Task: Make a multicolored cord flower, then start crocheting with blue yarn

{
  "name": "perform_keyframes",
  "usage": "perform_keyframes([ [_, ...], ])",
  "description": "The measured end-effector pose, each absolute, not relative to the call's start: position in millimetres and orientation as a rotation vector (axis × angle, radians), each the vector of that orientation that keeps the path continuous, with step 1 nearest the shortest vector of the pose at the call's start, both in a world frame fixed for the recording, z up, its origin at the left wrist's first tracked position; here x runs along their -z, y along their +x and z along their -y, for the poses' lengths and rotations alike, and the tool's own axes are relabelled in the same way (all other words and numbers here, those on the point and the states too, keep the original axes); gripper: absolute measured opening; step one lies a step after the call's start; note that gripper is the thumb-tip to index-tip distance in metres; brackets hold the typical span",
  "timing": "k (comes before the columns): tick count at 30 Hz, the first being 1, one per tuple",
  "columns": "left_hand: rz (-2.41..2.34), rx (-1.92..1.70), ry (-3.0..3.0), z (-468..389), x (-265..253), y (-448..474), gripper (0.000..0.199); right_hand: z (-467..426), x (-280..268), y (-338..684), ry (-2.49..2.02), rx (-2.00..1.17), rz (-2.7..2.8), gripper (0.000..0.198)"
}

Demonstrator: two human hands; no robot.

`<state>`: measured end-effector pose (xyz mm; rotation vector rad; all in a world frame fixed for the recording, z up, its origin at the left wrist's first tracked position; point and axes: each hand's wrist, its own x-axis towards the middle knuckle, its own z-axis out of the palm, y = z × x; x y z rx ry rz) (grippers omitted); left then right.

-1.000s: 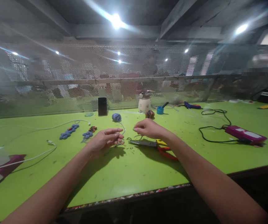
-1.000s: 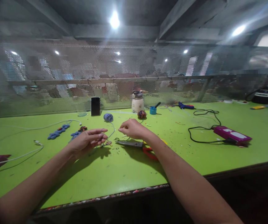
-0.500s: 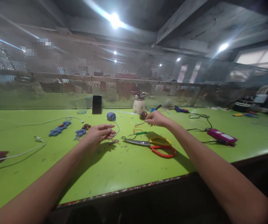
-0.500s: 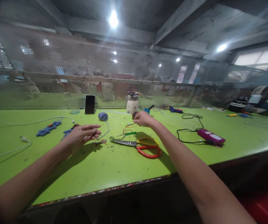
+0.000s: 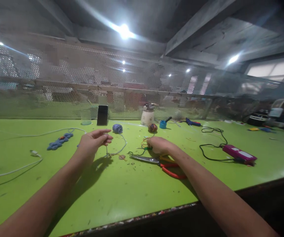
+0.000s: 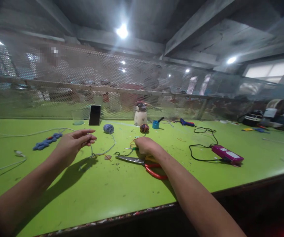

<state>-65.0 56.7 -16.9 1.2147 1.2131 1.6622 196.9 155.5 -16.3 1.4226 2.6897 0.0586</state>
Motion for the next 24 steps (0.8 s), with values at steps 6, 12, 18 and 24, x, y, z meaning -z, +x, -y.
perform_keyframes([
  [6, -1.264, -1.820, 1.245, -60.1, 15.7, -75.7, 0.039, -150.5, 19.7, 194.0, 1.399, -0.054, -2.685, 0.029],
  [12, -1.308, -1.707, 1.224, -61.3, 19.4, -69.6, 0.033, -157.4, 13.6, 206.3, 1.497, -0.027, -2.725, 0.016],
  [18, -1.176, -1.394, 1.169, -60.7, 23.3, -70.2, 0.027, -166.8, -15.2, 235.0, 1.924, -0.200, -2.844, 0.023],
  [24, -1.064, -1.275, 1.126, -58.2, 22.2, -69.6, 0.029, -142.0, -16.5, 212.4, 1.775, 0.094, -3.195, 0.044],
])
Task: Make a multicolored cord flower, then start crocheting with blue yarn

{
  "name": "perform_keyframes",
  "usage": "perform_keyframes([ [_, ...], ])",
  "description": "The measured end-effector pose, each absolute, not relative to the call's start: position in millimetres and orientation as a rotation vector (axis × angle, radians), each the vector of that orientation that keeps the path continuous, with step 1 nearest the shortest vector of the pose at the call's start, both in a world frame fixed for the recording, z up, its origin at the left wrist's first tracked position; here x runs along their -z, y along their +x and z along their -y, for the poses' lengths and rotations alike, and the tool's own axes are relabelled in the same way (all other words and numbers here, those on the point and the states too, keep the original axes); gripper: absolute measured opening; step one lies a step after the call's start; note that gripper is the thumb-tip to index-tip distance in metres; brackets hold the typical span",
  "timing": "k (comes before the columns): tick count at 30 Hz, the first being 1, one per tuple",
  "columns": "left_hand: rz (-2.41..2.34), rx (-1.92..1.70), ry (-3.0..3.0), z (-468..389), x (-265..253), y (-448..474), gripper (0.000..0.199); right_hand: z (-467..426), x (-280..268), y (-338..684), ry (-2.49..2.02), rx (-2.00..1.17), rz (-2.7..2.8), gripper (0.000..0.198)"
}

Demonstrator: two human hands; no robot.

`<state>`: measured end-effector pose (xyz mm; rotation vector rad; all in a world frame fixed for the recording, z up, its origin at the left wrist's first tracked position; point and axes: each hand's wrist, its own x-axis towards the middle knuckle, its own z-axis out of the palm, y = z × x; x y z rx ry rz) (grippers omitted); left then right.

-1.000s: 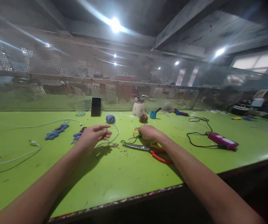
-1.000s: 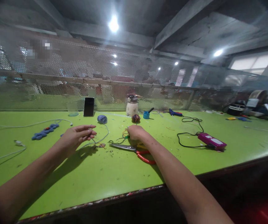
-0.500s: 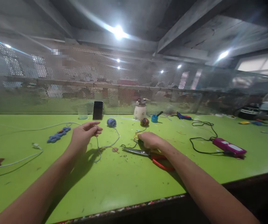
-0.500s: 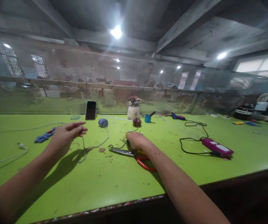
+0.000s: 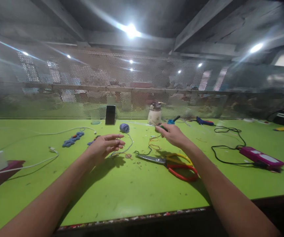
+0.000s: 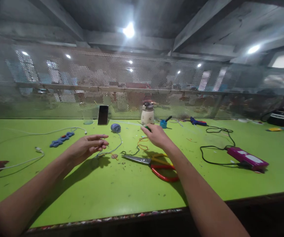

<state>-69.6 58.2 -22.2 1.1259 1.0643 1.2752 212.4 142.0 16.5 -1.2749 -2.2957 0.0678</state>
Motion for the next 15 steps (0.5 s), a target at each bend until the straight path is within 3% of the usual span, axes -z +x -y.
perform_keyframes([
  [4, -1.056, -1.224, 1.127, -56.7, 22.6, -64.1, 0.025, -118.2, -6.6, 190.4, -0.881, -0.437, 2.403, 0.033],
  [8, -1.037, -1.184, 1.141, -54.8, 24.7, -59.4, 0.025, -108.9, 6.5, 176.8, -0.718, -0.414, 2.493, 0.023],
  [15, -1.012, -1.135, 1.128, -53.4, 26.2, -57.3, 0.031, -105.4, 14.5, 168.4, -0.779, -0.604, 2.397, 0.033],
])
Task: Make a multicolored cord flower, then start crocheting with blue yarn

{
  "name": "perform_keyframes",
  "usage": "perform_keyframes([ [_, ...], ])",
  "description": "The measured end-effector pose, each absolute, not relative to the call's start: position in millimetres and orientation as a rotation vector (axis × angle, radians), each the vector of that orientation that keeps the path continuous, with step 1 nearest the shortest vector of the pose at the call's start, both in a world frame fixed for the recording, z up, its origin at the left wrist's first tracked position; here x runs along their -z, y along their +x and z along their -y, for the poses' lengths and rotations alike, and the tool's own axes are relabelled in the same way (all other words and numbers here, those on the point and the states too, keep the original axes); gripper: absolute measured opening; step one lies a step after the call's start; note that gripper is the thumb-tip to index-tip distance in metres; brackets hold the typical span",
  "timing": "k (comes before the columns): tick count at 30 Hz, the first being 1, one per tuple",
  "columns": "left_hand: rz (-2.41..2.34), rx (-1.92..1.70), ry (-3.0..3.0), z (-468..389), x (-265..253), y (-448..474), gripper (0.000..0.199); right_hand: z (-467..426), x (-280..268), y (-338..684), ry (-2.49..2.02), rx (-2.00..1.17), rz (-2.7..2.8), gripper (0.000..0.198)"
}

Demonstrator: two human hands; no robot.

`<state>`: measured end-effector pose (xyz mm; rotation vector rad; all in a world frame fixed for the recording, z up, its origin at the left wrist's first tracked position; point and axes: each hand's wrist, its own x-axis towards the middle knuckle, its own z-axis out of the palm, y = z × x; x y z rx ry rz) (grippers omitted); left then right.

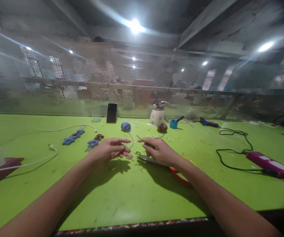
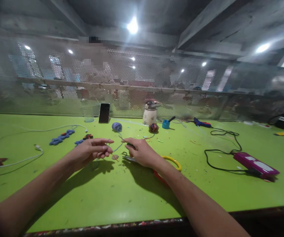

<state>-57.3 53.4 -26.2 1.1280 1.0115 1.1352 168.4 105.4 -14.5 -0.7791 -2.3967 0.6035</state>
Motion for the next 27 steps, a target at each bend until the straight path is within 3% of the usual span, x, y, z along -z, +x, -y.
perform_keyframes([
  [8, -0.958, -1.159, 1.101, -48.6, 19.9, -52.6, 0.034, -98.2, 5.7, 168.8, -0.679, -0.447, 2.341, 0.025],
  [20, -0.884, -1.121, 1.108, -48.2, 26.8, -43.0, 0.030, -96.0, 8.8, 161.3, -0.754, -0.699, 2.262, 0.032],
  [23, -0.838, -1.103, 1.113, -46.9, 27.8, -40.0, 0.030, -94.8, 12.8, 157.8, -0.840, -0.858, 2.126, 0.027],
  [27, -0.772, -1.044, 1.160, -45.2, 29.3, -34.6, 0.034, -91.5, 23.8, 149.9, -0.927, -1.410, 1.861, 0.038],
])
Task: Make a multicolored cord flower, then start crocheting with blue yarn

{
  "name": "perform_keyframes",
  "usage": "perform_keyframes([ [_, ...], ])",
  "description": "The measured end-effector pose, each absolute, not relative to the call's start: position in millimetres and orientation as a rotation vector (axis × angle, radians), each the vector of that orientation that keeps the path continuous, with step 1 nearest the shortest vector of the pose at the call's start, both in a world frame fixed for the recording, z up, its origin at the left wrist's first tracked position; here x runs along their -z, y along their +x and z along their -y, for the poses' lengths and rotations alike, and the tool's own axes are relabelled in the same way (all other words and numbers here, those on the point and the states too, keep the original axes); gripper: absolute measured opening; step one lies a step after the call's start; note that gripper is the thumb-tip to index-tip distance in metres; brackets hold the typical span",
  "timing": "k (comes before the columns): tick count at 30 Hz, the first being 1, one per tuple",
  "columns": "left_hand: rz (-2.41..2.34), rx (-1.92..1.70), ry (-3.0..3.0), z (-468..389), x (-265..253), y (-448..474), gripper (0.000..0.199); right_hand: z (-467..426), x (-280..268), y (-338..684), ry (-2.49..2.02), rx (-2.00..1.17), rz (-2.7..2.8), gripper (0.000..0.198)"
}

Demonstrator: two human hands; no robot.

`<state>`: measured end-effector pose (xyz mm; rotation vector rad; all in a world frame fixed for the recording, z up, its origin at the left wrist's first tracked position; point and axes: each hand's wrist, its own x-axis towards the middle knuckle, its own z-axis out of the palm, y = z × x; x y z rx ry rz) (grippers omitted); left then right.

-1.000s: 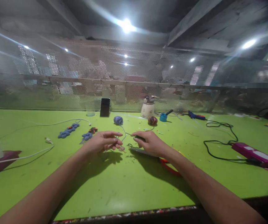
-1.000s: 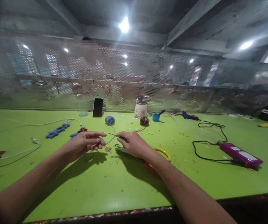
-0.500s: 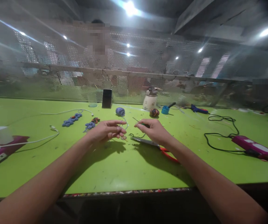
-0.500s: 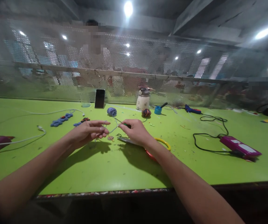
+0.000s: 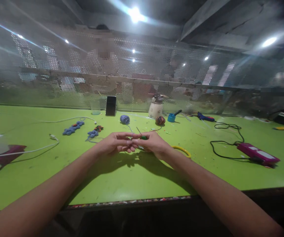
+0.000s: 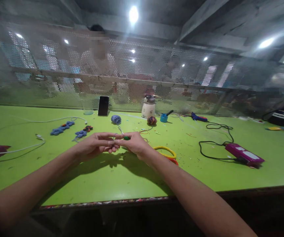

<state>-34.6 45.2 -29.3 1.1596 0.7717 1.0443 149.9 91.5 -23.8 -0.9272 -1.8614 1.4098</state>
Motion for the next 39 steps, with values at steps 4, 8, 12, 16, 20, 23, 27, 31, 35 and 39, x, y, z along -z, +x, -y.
perform_keyframes([
  [4, -0.762, -0.996, 1.191, -42.8, 28.9, -31.9, 0.038, -90.2, 29.6, 145.7, -0.816, -1.664, 1.620, 0.036],
  [8, -0.819, -1.009, 1.260, -40.5, 24.3, -35.4, 0.038, -93.4, 21.1, 152.3, -0.680, -1.700, 1.560, 0.020],
  [12, -1.041, -0.952, 1.520, -40.7, 21.5, -40.0, 0.023, -96.9, 1.9, 167.1, -0.545, -1.710, 1.612, 0.016],
  [16, -1.232, -0.746, 1.767, -42.0, 20.5, -39.7, 0.032, -104.8, -13.2, 183.9, -0.519, -1.731, 1.612, 0.016],
  [20, -1.235, -0.799, 1.937, -34.7, 10.1, -38.6, 0.034, -124.3, -13.4, 196.2, -0.647, -1.571, 1.574, 0.026],
  [23, -1.083, -1.035, 1.910, -25.6, -1.8, -39.5, 0.030, -136.2, -5.9, 197.6, -0.806, -1.296, 1.657, 0.030],
  [27, -0.769, -1.412, 1.519, -21.9, -11.9, -43.3, 0.027, -132.3, 3.7, 189.5, -0.871, -1.220, 1.894, 0.025],
  [31, -0.637, -1.568, 1.203, -29.7, -12.6, -54.6, 0.028, -115.6, 4.0, 181.6, -0.710, -1.226, 2.174, 0.020],
  [35, -0.977, -1.570, 1.310, -43.7, -2.4, -71.6, 0.066, -105.4, -1.7, 183.4, -0.588, -1.213, 2.424, 0.016],
  [39, -1.602, -1.660, 1.595, -54.4, 8.2, -80.0, 0.056, -105.0, -6.5, 193.9, -0.433, -1.558, 2.362, 0.019],
])
